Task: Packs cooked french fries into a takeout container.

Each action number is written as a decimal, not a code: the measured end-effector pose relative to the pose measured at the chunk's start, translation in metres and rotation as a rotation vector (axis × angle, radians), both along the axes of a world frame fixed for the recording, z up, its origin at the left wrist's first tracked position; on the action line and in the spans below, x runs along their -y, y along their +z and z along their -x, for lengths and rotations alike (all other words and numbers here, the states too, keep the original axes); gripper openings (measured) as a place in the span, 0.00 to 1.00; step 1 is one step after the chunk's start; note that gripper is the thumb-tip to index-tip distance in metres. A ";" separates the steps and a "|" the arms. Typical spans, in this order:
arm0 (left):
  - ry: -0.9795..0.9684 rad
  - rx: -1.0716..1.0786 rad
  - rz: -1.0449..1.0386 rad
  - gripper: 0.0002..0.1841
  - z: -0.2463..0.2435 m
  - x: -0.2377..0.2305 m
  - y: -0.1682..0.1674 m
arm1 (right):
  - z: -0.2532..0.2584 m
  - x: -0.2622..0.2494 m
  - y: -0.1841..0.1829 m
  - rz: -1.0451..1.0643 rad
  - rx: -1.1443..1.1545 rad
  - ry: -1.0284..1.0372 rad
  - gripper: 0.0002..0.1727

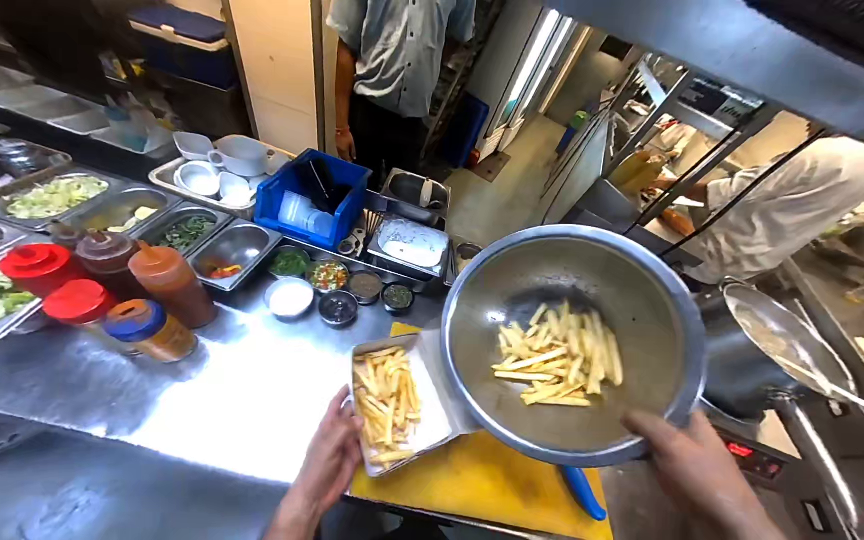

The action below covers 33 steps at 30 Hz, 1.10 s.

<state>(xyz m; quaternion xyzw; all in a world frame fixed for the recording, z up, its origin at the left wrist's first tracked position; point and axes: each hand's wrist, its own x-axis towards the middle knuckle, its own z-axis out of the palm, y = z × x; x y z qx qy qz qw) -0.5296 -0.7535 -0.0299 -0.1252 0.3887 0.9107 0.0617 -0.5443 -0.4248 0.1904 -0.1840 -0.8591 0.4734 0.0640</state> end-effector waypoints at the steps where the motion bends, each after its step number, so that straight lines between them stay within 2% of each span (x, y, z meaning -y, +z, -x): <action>1: -0.011 0.004 -0.013 0.48 0.004 -0.011 0.002 | -0.002 0.008 -0.001 -0.136 0.010 0.051 0.42; 3: -0.016 0.022 -0.011 0.47 0.010 -0.027 0.005 | 0.000 0.018 -0.010 -0.307 -0.007 0.135 0.51; 6: 0.001 0.066 0.085 0.45 0.012 -0.033 0.006 | 0.009 0.025 -0.026 -0.349 -0.032 0.162 0.55; 8: -0.016 0.085 0.292 0.43 0.009 -0.027 0.003 | 0.011 0.027 -0.033 -0.307 -0.018 0.157 0.54; 12: -0.003 0.120 0.859 0.37 0.004 -0.006 0.010 | 0.005 0.034 -0.044 -0.267 -0.050 0.148 0.54; 14: 0.106 -0.060 1.074 0.36 0.005 -0.005 0.022 | 0.004 0.037 -0.048 -0.276 -0.056 0.154 0.54; 16: 0.125 -0.407 1.262 0.36 0.018 -0.015 0.034 | 0.004 0.040 -0.049 -0.263 -0.054 0.168 0.55; 18: -0.026 -0.719 1.483 0.35 0.044 -0.033 0.047 | 0.003 0.042 -0.049 -0.262 -0.046 0.185 0.55; 20: -0.312 -0.812 1.717 0.34 0.068 -0.047 0.059 | 0.001 0.043 -0.049 -0.261 -0.033 0.192 0.56; 21: -0.449 -0.809 1.772 0.30 0.077 -0.051 0.062 | 0.000 0.043 -0.049 -0.258 -0.026 0.192 0.55; 23: -0.525 -0.864 1.784 0.20 0.087 -0.049 0.056 | 0.001 0.042 -0.047 -0.256 -0.001 0.180 0.55; 26: -0.415 -1.032 1.721 0.15 0.079 -0.032 0.035 | 0.004 0.032 -0.050 -0.202 0.039 0.151 0.54; 30: -0.304 -1.096 1.704 0.14 0.066 -0.006 0.014 | 0.008 0.010 -0.060 -0.088 0.050 0.079 0.50; 33: -0.250 -0.991 1.690 0.18 0.057 0.010 0.020 | 0.007 -0.006 -0.066 0.002 0.025 -0.002 0.46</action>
